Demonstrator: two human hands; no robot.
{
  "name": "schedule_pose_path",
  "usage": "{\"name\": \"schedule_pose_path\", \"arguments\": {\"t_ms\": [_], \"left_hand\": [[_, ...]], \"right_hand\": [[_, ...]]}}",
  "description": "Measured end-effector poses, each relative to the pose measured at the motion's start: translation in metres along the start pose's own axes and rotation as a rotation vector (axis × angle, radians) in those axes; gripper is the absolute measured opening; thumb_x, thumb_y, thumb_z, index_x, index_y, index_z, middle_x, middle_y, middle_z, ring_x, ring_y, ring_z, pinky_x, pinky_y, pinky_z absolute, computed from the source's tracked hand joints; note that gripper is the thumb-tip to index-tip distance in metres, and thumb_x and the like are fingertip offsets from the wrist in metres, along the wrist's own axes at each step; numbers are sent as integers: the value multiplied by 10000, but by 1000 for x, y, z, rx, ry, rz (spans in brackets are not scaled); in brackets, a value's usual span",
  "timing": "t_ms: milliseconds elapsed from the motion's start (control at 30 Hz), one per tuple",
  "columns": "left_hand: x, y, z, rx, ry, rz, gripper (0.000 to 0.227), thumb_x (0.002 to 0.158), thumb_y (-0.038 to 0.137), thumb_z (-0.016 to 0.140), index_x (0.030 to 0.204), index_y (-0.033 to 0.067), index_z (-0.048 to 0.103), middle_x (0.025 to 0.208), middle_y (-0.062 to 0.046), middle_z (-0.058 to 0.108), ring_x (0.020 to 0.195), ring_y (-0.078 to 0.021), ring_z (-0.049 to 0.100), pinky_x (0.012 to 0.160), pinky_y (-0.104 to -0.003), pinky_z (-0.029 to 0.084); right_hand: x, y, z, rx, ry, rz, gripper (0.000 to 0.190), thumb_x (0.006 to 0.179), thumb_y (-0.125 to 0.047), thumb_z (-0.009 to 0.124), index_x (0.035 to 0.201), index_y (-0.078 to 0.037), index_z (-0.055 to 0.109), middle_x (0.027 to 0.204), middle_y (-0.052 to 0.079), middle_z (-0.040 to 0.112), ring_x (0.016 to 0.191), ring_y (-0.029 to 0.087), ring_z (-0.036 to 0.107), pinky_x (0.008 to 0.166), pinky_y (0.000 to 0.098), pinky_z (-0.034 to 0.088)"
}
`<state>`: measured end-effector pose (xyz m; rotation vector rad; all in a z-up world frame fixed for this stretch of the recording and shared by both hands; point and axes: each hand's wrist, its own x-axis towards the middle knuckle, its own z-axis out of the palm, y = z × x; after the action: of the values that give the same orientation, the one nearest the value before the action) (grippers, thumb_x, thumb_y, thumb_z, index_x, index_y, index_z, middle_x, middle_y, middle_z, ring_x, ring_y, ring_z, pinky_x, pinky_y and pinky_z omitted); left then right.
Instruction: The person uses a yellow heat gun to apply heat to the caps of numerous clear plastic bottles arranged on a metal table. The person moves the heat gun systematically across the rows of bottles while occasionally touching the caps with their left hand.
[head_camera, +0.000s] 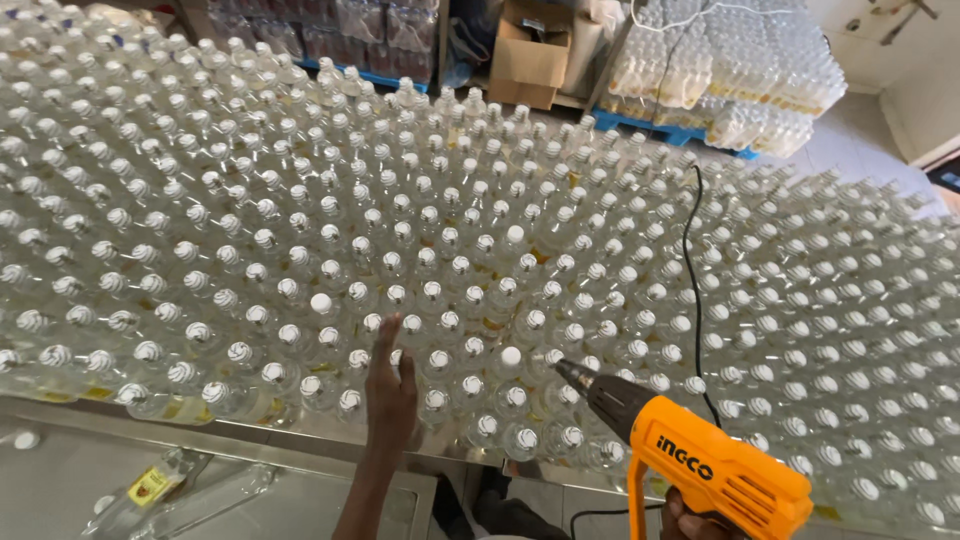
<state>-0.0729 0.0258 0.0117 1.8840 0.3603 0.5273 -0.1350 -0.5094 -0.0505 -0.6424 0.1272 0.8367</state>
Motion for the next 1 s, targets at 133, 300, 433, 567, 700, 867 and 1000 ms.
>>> {"name": "schedule_pose_path", "arguments": {"t_ms": [133, 300, 433, 567, 700, 867, 1000], "left_hand": [[-2, 20, 22, -100, -117, -5, 585, 1146, 261, 393, 1703, 101, 316, 1669, -58, 569, 1566, -270, 520, 1241, -472, 428], [-12, 26, 24, -125, -128, -10, 568, 1144, 209, 402, 1701, 130, 322, 1672, -43, 574, 1573, -260, 516, 1200, -459, 451], [-24, 32, 16, -107, -100, -134, 607, 1117, 366, 412, 1702, 216, 360, 1650, -8, 618, 1140, -174, 758, 932, -405, 549], [-27, 17, 22, -102, -77, -96, 659, 1104, 459, 405, 1695, 168, 378, 1648, -20, 612, 1547, -239, 561, 1159, -444, 480], [-34, 11, 40, -17, -109, 42, 537, 1142, 305, 392, 1640, 118, 471, 1735, -108, 467, 1609, -295, 446, 1291, -468, 347], [-36, 2, 65, 321, -221, 297, 594, 1188, 315, 307, 1735, 89, 263, 1832, -111, 232, 1717, -308, 105, 1386, -477, 122], [-31, -21, 77, 728, -300, 503, 779, 1166, 529, 325, 1742, 28, 170, 1846, -156, 105, 1713, -321, 18, 1389, -469, 50]], "right_hand": [[29, 25, 144, -109, 348, -290, 168, 978, -113, 663, 1031, 20, 575, 580, 119, 404, 381, 196, 310, 357, 361, 279], [79, 38, 185, -6, 249, -159, 149, 1048, -74, 632, 1136, 26, 566, 707, 151, 485, 413, 231, 462, 366, 397, 457], [90, 29, 180, 50, 167, -80, 156, 1069, -69, 598, 1187, 33, 579, 741, 155, 521, 445, 245, 519, 387, 411, 531], [93, 18, 191, -87, 180, -78, 147, 1041, -69, 644, 1121, 27, 566, 721, 174, 505, 418, 263, 512, 355, 433, 504], [90, 6, 199, -203, 279, -58, 198, 992, -83, 685, 1083, 42, 562, 662, 173, 461, 379, 239, 449, 314, 388, 406], [73, -3, 157, -196, 224, -190, 197, 984, -71, 666, 1102, 48, 563, 632, 163, 434, 356, 221, 389, 320, 370, 378], [53, -20, 126, -166, 272, -234, 180, 951, -101, 683, 1039, 16, 579, 576, 123, 421, 353, 221, 366, 330, 372, 317]]}}
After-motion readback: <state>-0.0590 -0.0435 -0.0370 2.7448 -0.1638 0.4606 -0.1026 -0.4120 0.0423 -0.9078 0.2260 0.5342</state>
